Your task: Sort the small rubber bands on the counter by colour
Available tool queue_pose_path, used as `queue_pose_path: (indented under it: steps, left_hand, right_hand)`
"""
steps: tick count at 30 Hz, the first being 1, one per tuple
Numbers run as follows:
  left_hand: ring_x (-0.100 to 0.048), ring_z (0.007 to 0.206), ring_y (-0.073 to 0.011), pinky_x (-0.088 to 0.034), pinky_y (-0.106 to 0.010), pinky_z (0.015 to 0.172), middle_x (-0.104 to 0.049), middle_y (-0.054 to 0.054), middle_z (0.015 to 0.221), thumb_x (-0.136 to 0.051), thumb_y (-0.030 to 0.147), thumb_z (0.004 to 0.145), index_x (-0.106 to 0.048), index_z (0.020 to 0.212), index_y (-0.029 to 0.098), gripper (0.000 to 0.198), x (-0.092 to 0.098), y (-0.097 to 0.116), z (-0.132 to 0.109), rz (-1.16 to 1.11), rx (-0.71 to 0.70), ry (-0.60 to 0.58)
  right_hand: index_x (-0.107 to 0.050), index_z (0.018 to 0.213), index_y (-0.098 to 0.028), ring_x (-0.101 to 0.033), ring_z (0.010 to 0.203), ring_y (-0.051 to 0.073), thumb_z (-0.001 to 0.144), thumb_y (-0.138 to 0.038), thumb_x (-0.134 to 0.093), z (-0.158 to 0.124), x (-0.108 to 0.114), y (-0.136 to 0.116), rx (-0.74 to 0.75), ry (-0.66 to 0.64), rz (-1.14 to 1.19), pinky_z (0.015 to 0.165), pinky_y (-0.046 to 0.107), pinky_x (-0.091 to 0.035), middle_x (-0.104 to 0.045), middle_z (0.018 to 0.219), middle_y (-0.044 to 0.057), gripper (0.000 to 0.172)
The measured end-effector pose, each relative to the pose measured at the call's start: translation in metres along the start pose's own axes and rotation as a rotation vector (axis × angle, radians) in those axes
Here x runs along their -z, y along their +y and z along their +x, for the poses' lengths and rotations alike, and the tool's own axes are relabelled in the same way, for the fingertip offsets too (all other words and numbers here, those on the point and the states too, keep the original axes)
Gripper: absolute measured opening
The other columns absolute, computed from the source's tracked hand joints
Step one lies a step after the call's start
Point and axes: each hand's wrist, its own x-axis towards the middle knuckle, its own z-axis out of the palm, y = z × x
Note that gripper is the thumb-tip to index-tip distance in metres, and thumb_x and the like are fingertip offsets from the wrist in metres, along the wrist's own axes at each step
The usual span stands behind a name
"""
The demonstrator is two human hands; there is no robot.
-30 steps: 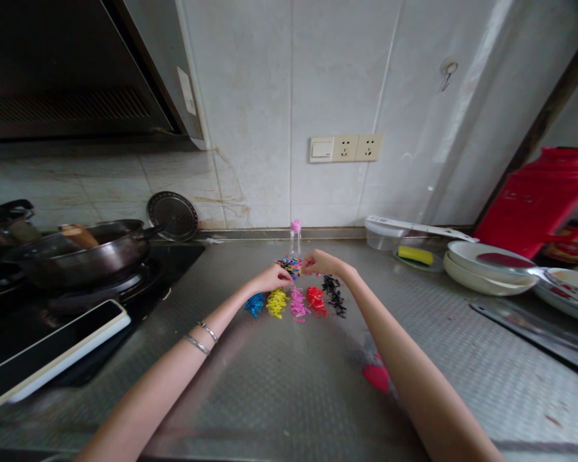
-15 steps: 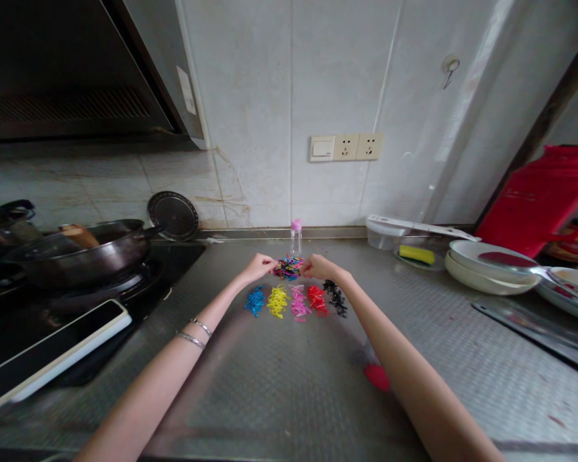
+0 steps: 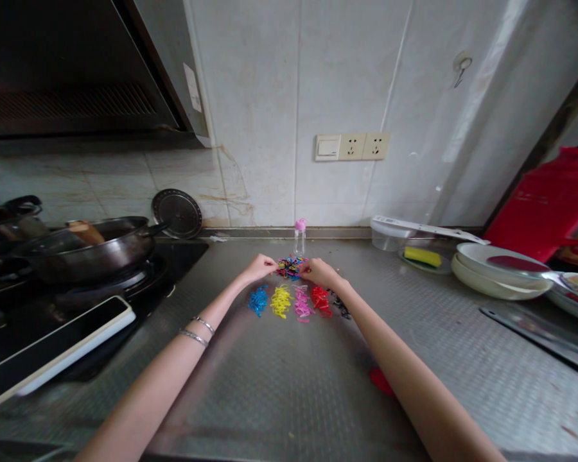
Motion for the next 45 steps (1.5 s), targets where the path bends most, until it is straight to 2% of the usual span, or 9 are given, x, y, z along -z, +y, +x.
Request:
queue_pose_path:
  steps: [7, 12, 20, 28, 31, 36, 38, 41, 45]
  left_hand:
    - [-0.056, 0.06, -0.0139, -0.042, -0.023, 0.059, -0.066, -0.007, 0.067, -0.053, 0.025, 0.066, -0.068, 0.074, 0.008, 0.024, -0.008, -0.012, 0.001, 0.104, -0.039, 0.004]
    - [-0.057, 0.062, -0.0144, -0.041, -0.023, 0.059, -0.067, -0.006, 0.07, -0.054, 0.024, 0.065, -0.069, 0.076, 0.01, 0.023, -0.013, -0.014, 0.0, 0.159, -0.055, 0.005]
    - [-0.056, 0.062, -0.0139, -0.04, -0.022, 0.058, -0.066, -0.006, 0.068, -0.054, 0.024, 0.066, -0.069, 0.076, 0.009, 0.023, -0.029, 0.008, -0.003, 0.162, -0.151, -0.03]
    - [-0.053, 0.058, -0.0132, -0.037, -0.021, 0.057, -0.065, -0.004, 0.065, -0.055, 0.022, 0.067, -0.07, 0.081, 0.015, 0.022, -0.042, 0.024, -0.011, 0.313, -0.131, -0.054]
    - [-0.054, 0.06, -0.0138, -0.037, -0.021, 0.056, -0.065, -0.004, 0.067, -0.054, 0.024, 0.068, -0.07, 0.08, 0.015, 0.021, -0.042, 0.025, -0.013, 0.321, -0.124, -0.028]
    - [-0.056, 0.062, -0.0137, -0.038, -0.021, 0.057, -0.067, -0.006, 0.071, -0.055, 0.024, 0.068, -0.069, 0.076, 0.013, 0.02, -0.042, 0.025, -0.012, 0.288, -0.117, -0.016]
    - [-0.056, 0.062, -0.0135, -0.038, -0.021, 0.057, -0.067, -0.006, 0.071, -0.055, 0.024, 0.069, -0.069, 0.076, 0.013, 0.019, -0.042, 0.024, -0.011, 0.291, -0.105, -0.016]
    - [-0.056, 0.062, -0.0134, -0.038, -0.021, 0.057, -0.066, -0.005, 0.07, -0.054, 0.024, 0.068, -0.069, 0.074, 0.013, 0.019, -0.044, 0.023, -0.01, 0.311, -0.101, -0.016]
    - [-0.055, 0.061, -0.013, -0.038, -0.02, 0.056, -0.066, -0.005, 0.069, -0.054, 0.024, 0.068, -0.069, 0.074, 0.014, 0.019, -0.046, 0.024, -0.01, 0.314, -0.101, 0.003]
  right_hand:
    - [-0.069, 0.08, -0.018, -0.058, 0.07, 0.013, 0.07, -0.022, -0.054, 0.003, 0.013, 0.003, 0.014, 0.035, 0.079, 0.061, 0.018, -0.039, -0.068, 0.079, 0.003, 0.019]
    - [-0.07, 0.079, -0.019, -0.059, 0.071, 0.014, 0.07, -0.025, -0.056, 0.002, 0.008, 0.0, -0.035, -0.035, 0.027, 0.06, 0.018, -0.038, -0.067, 0.076, 0.002, 0.018]
    - [-0.067, 0.086, -0.024, -0.058, 0.079, 0.015, 0.074, -0.026, -0.054, -0.002, -0.001, -0.005, -0.08, 0.001, -0.07, 0.06, 0.018, -0.037, -0.066, 0.085, 0.002, 0.018]
    - [-0.068, 0.077, -0.017, -0.056, 0.067, 0.012, 0.069, -0.018, -0.052, 0.002, 0.008, 0.0, 0.007, -0.017, 0.027, 0.057, 0.017, -0.036, -0.066, 0.074, 0.002, 0.019]
    - [-0.069, 0.075, -0.014, -0.053, 0.06, 0.011, 0.065, -0.016, -0.051, 0.003, 0.021, 0.001, 0.049, -0.096, 0.084, 0.052, 0.017, -0.036, -0.064, 0.066, 0.001, 0.02]
    - [-0.068, 0.076, -0.015, -0.051, 0.054, 0.009, 0.062, -0.016, -0.05, 0.0, 0.034, 0.001, 0.015, -0.426, 0.191, 0.044, 0.015, -0.035, -0.064, 0.065, 0.001, 0.023]
    - [-0.068, 0.076, -0.016, -0.053, 0.057, 0.01, 0.061, -0.015, -0.051, -0.001, 0.034, 0.0, -0.011, -0.485, 0.21, 0.044, 0.015, -0.035, -0.065, 0.069, 0.002, 0.023]
    - [-0.067, 0.077, -0.015, -0.051, 0.055, 0.009, 0.062, -0.014, -0.05, -0.001, 0.035, -0.002, -0.032, -0.429, 0.175, 0.045, 0.015, -0.035, -0.064, 0.069, 0.002, 0.023]
    - [-0.068, 0.074, -0.012, -0.05, 0.055, 0.009, 0.064, -0.012, -0.048, 0.0, 0.03, -0.003, 0.004, -0.24, 0.016, 0.049, 0.016, -0.034, -0.062, 0.064, 0.002, 0.022]
